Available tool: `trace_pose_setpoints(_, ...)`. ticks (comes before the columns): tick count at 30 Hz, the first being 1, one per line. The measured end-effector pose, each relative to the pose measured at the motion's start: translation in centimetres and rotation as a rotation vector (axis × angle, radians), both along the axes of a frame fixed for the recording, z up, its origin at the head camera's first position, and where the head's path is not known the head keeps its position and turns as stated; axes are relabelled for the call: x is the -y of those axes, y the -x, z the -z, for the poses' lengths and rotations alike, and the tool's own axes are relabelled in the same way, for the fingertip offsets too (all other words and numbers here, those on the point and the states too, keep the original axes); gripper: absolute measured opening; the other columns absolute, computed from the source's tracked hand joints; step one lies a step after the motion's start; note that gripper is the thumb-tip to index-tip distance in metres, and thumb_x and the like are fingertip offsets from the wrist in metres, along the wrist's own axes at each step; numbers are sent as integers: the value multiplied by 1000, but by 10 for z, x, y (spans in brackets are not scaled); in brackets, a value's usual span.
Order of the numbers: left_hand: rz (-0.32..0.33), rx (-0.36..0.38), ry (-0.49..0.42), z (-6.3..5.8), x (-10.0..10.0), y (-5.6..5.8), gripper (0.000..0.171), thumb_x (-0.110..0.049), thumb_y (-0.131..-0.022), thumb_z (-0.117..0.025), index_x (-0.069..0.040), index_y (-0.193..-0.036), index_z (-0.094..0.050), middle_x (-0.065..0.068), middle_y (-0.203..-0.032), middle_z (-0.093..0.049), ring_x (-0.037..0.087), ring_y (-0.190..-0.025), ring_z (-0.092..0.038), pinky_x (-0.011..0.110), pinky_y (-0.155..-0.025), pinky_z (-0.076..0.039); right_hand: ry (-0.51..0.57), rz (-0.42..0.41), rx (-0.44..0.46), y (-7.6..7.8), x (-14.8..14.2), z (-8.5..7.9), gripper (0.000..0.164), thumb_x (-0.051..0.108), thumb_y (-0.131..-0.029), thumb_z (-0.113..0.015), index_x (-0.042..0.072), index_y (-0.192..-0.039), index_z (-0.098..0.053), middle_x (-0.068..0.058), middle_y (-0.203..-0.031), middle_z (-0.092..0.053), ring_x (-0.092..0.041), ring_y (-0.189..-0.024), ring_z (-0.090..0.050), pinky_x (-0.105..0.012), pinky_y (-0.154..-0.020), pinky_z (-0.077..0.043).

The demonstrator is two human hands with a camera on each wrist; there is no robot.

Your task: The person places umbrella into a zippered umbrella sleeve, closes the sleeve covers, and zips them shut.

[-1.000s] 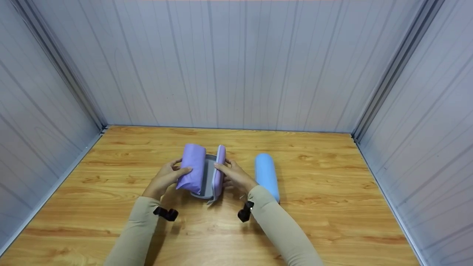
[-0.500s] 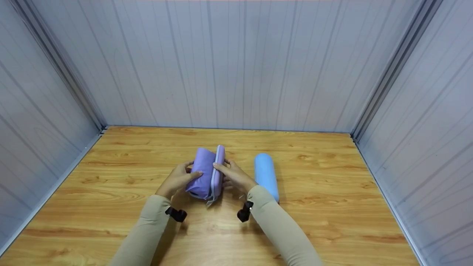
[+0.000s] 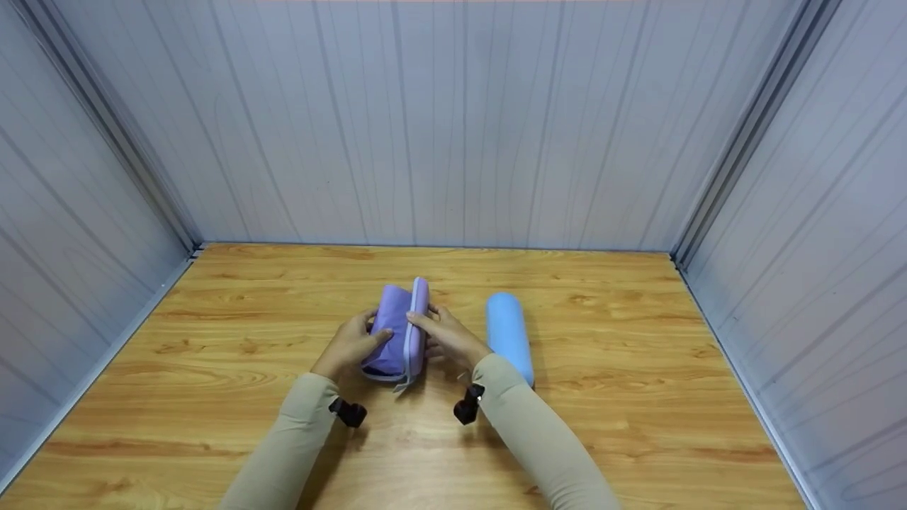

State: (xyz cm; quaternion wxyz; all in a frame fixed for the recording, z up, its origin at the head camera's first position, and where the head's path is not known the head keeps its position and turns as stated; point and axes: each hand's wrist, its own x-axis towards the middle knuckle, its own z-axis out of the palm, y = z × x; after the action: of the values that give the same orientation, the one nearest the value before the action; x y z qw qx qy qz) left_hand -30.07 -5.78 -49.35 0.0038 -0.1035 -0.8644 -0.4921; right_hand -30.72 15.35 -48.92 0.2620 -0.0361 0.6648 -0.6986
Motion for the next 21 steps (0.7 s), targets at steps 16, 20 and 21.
trace_pose_setpoints(16, -14, -71, 265, 1, 2, 0, 46, -19, -90, -72, 15, -119, -62, 27, -109, -64, 41, -107, -58, 51, -95, -47, -33, -18, -33, 1, -1, -2, 84, 43, -101, -57, 15, -161, -7, -27, -137, -54, -38, -120, -58, -51, -102, -45)
trace_pose_setpoints(20, 12, -33, 157, 3, 10, 2, 53, -16, -87, -76, 12, -129, -57, 26, -118, -65, 38, -111, -61, 48, -96, -49, -47, -11, -25, 1, -1, -2, 86, 47, -99, -59, 16, -161, -8, -26, -135, -54, -38, -118, -59, -51, -100, -46)
trace_pose_setpoints(21, 26, -31, 127, 3, 12, 3, 55, -15, -87, -76, 12, -130, -56, 26, -120, -64, 38, -111, -62, 48, -96, -49, -47, -6, -19, 1, -1, -3, 87, 48, -98, -60, 17, -161, -8, -26, -135, -55, -38, -118, -59, -51, -99, -46)
